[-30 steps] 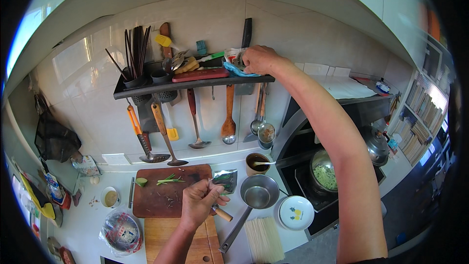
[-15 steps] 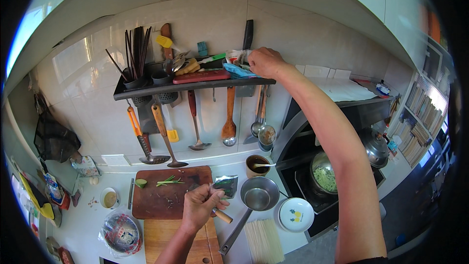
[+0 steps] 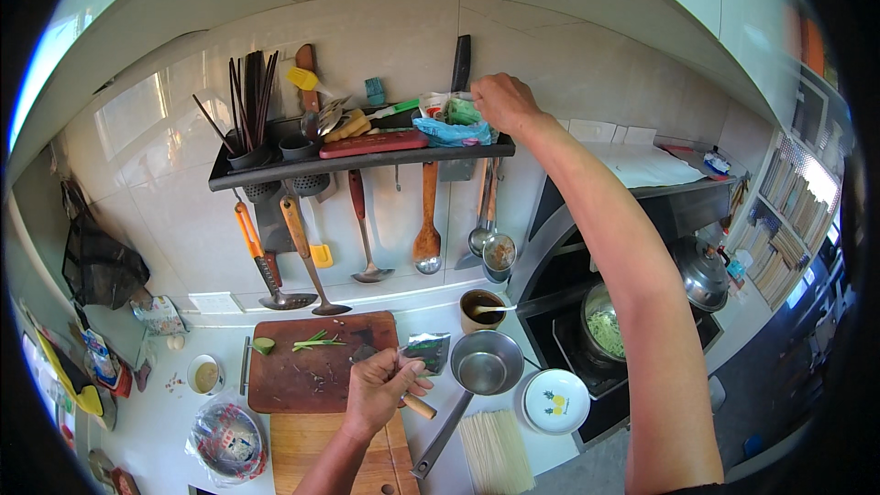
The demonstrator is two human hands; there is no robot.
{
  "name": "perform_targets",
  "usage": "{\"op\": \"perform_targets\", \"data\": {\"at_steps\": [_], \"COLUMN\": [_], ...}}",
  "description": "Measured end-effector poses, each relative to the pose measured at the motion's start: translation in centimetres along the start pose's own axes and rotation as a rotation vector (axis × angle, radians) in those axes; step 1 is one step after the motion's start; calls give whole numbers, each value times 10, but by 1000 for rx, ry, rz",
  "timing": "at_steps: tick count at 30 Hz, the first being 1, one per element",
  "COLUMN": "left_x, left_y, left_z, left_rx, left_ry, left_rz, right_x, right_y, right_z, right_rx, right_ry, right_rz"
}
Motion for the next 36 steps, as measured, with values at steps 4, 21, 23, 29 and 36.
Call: {"op": "perform_targets", "data": {"at_steps": [4,21,23,29,36], "left_x": [-1,-6,-7,-10,-13], "left_y": [1,-1,-1,-2,-1], "left_z": [1,1,1,2,4], "left_rx": [-6,6,6,1,-12], "left_ry": [35,-12,-14,-6,-12], "left_rz": [-25,-1,13,1,-2], "right_x": [-18,-34,-40,-38,-20], "right_y": [-3,16,13,4,-2], "right_z": [-7,-9,-13,-13,1], "right_rx": [-33,-295,-263,-115,-350], "right_ry": [-124,-71,-128,-136,-2], "right_rz": [13,-239,-246,-126,9]}}
Point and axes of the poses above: each hand's wrist, its own z-axis towards the middle knuckle, its own y-axis out of the palm, x = y × z, the point moved 5 cm from there along z, towards the middle knuckle, and after that the axes turned 12 degrees about z, right-handed, at the moved point
